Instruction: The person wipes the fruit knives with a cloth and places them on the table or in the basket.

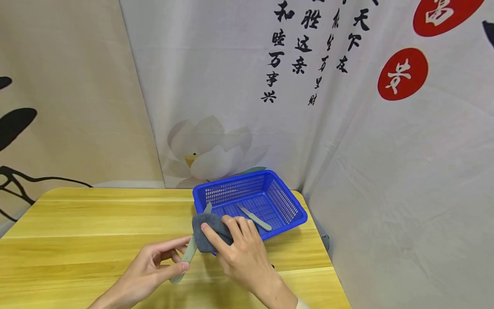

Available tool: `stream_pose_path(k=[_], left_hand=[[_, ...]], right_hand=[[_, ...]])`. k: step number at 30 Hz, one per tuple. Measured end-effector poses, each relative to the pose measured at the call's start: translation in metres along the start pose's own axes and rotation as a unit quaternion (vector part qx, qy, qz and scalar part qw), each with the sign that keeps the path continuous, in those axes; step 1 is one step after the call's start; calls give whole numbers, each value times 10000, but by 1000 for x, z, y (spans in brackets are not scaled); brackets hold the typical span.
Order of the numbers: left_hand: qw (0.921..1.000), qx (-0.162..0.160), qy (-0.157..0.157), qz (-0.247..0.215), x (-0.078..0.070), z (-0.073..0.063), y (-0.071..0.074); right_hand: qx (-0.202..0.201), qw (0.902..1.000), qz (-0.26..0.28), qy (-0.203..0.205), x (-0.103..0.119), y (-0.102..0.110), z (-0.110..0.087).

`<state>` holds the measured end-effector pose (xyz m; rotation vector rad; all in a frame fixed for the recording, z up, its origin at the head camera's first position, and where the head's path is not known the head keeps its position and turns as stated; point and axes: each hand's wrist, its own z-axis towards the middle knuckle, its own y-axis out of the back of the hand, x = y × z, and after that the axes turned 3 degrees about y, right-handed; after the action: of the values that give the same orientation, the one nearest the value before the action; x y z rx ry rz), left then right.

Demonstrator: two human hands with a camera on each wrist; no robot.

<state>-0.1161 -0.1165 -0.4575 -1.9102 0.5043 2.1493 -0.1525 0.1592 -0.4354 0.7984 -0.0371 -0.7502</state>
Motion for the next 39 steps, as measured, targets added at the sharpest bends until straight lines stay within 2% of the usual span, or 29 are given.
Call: stream_pose_path(k=[15,21,23,28,33,39], left_hand=[[9988,325,-299,-193,6,2,-2],[9994,187,15,-287,6,1,-3],[9995,67,139,-259,5,1,-3],[9997,-186,168,-52,2,1,-4],[9994,-218,258,-40,0,3,-3],[9995,-157,274,-57,1,2,-3]], right_hand=[[-185,9980,-357,-485,-31,-2,5],[-343,9960,-367,-743,-36,1,2],[-398,9967,-213,-678,-33,2,0],[-310,9992,85,-234,-16,2,-2],[8,9998,169,127,1,1,-5],[181,9995,127,226,7,3,-6]])
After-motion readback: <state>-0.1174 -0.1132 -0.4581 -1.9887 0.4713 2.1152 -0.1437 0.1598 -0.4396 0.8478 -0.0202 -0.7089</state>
